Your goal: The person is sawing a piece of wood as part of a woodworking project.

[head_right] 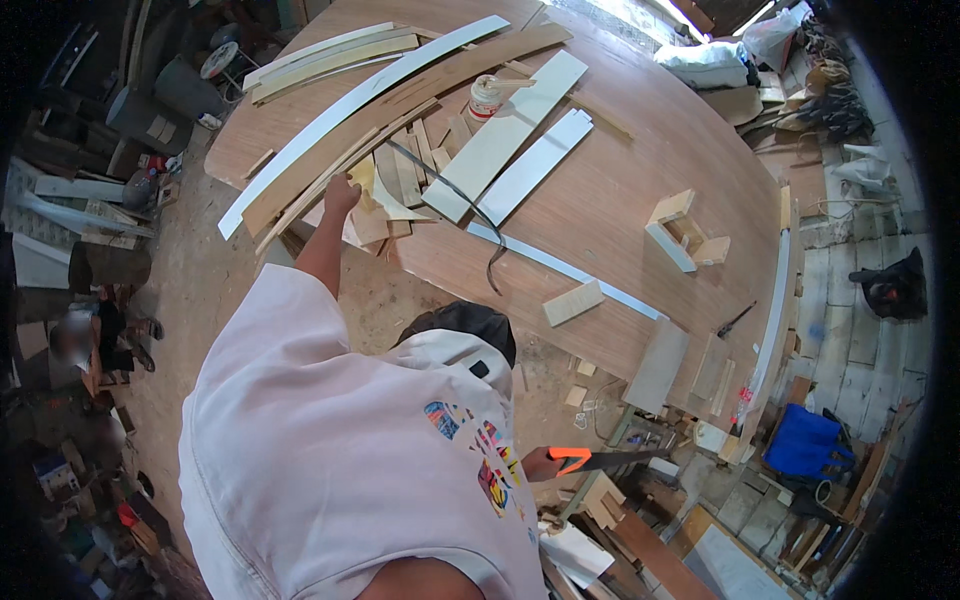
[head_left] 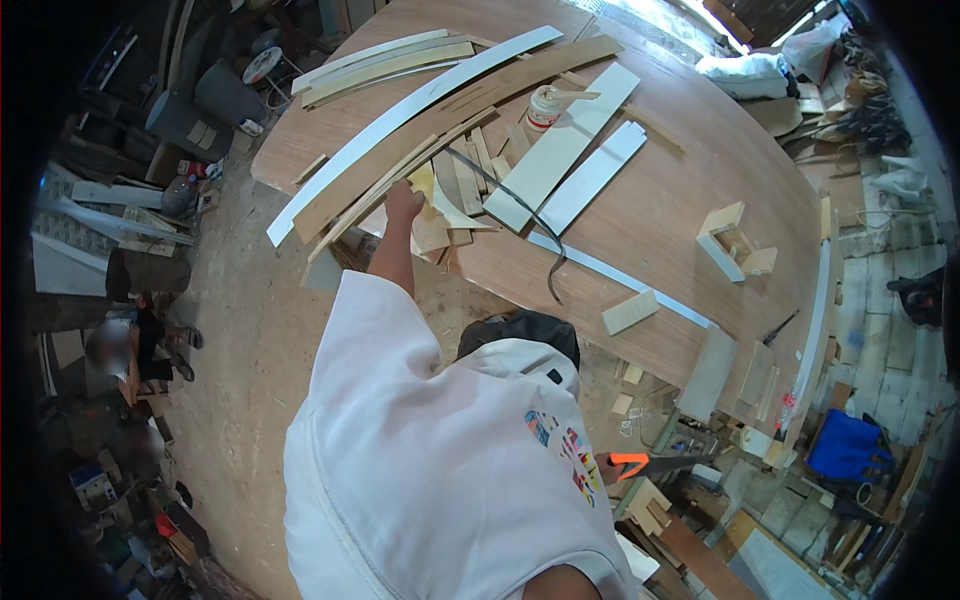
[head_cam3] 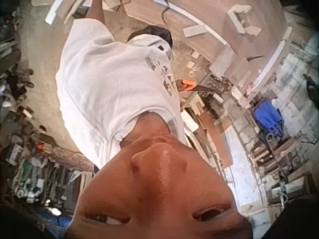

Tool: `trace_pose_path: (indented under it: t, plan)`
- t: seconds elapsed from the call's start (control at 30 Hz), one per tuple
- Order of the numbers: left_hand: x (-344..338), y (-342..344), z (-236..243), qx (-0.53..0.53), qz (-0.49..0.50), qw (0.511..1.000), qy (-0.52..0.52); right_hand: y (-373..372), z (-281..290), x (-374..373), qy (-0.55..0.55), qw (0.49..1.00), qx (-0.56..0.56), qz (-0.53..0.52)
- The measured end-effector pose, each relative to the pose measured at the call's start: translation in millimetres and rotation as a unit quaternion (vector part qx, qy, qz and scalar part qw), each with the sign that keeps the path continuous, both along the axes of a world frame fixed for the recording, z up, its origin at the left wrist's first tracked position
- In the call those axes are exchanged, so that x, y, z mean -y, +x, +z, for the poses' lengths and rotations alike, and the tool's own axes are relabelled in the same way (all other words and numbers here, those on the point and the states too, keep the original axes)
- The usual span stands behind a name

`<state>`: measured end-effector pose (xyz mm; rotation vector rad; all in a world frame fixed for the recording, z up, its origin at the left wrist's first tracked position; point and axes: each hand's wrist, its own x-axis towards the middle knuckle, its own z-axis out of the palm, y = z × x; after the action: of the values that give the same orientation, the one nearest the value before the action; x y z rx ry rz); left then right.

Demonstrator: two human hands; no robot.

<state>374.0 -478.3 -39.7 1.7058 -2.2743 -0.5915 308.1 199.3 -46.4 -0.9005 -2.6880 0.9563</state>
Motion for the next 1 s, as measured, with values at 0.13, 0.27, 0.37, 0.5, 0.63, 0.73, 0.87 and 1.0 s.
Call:
trace_pose_path:
  t: [0.13,0.27,0.37,0.5,0.63,0.73,0.87,1.0]
  plan:
    - [27,-15,9,0.035,-0.004,0.998,-0.053,3,-3,7,-0.076,0.986,0.059,-0.134]
    - [44,-26,6,0.063,0.014,0.997,-0.039,2,-6,7,-0.155,0.945,0.114,-0.264]
    - [59,-35,1,0.080,0.038,0.996,0.010,-1,-14,16,-0.218,0.897,0.147,-0.357]
    - [75,-35,-10,0.105,0.036,0.994,-0.003,-5,-8,32,-0.231,0.904,0.193,-0.304]
    - [85,-33,-15,0.111,0.032,0.993,-0.018,-21,0,52,-0.243,0.912,0.241,-0.224]
    - [92,-35,-6,0.120,0.017,0.992,0.018,-38,0,67,-0.250,0.915,0.273,-0.161]
    - [105,-49,3,0.031,0.021,0.999,-0.023,-58,3,94,-0.259,0.908,0.321,-0.070]
    - [123,-81,23,-0.204,-0.096,0.973,0.044,-50,13,121,-0.271,0.887,0.375,0.008]
